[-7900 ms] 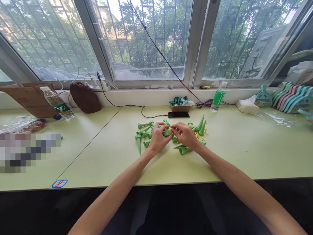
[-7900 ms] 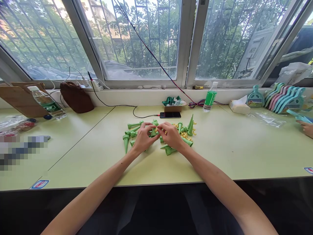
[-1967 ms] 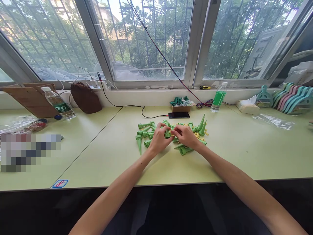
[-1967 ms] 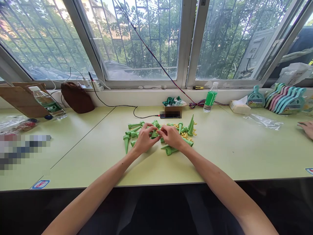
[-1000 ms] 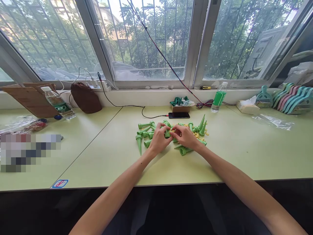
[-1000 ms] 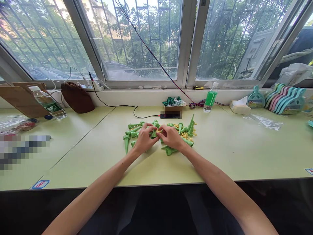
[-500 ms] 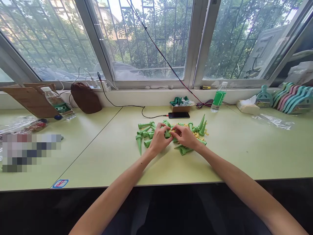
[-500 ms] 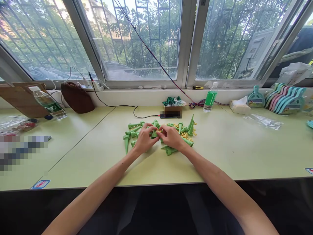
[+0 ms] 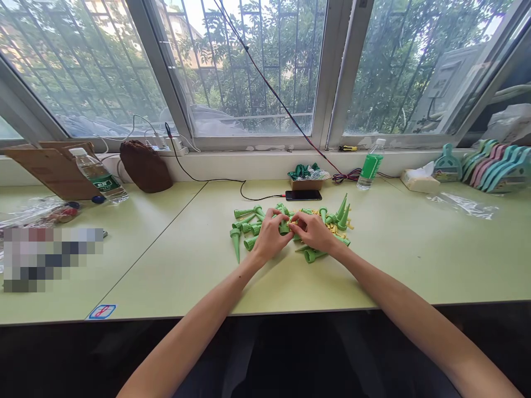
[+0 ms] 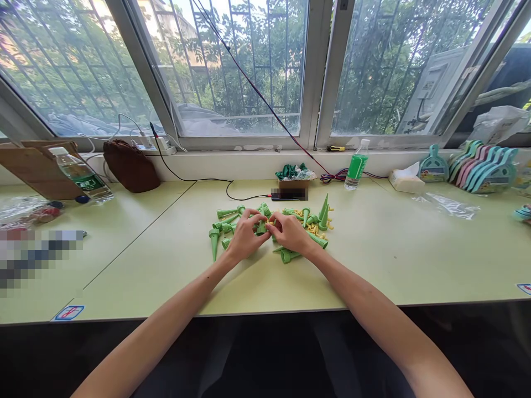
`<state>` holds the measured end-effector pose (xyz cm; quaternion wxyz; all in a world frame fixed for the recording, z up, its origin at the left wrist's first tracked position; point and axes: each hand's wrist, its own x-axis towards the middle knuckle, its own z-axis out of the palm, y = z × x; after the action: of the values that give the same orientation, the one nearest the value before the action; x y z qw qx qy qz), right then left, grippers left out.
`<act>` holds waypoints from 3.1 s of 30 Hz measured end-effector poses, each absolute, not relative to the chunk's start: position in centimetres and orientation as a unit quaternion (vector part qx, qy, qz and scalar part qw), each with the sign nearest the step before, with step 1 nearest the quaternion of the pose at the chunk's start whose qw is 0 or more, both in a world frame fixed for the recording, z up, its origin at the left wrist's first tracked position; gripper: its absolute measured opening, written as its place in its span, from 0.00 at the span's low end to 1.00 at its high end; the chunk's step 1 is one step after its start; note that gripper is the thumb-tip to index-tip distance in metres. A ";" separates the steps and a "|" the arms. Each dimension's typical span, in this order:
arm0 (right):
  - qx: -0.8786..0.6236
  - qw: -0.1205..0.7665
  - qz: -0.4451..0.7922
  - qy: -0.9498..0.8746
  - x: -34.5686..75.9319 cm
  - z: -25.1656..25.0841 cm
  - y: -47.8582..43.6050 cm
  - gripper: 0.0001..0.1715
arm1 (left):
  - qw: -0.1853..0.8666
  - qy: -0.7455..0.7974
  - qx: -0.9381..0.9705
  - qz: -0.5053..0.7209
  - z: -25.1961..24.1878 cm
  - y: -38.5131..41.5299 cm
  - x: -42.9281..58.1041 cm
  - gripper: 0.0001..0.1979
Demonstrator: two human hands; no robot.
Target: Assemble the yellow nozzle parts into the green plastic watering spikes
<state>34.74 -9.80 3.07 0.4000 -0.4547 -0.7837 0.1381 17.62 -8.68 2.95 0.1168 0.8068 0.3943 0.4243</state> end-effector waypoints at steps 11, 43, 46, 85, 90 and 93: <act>-0.455 0.395 0.142 -0.785 34.7 3.0 -9.8 0.11 | 0.101 0.392 0.809 0.427 2.8 -8.5 17.5 0.10; -0.458 0.392 0.145 -0.785 34.7 3.1 -9.9 0.11 | 0.114 0.403 0.804 0.423 2.9 -8.6 17.6 0.10; -0.460 0.393 0.141 -0.784 34.7 3.1 -9.9 0.11 | 0.113 0.402 0.804 0.424 2.9 -8.6 17.6 0.10; -0.454 0.391 0.144 -0.788 34.7 3.0 -9.8 0.10 | 0.110 0.396 0.810 0.419 3.0 -8.7 17.6 0.10; -0.460 0.384 0.138 -0.788 34.7 2.9 -9.7 0.12 | 0.103 0.394 0.810 0.422 3.0 -8.7 17.6 0.10; -0.454 0.389 0.144 -0.789 34.8 2.9 -9.7 0.11 | 0.108 0.396 0.811 0.418 3.1 -8.7 17.6 0.10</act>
<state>34.76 -9.73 2.89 0.3886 -0.4541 -0.7887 0.1441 17.60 -8.71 3.06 0.1079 0.8107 0.3958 0.4177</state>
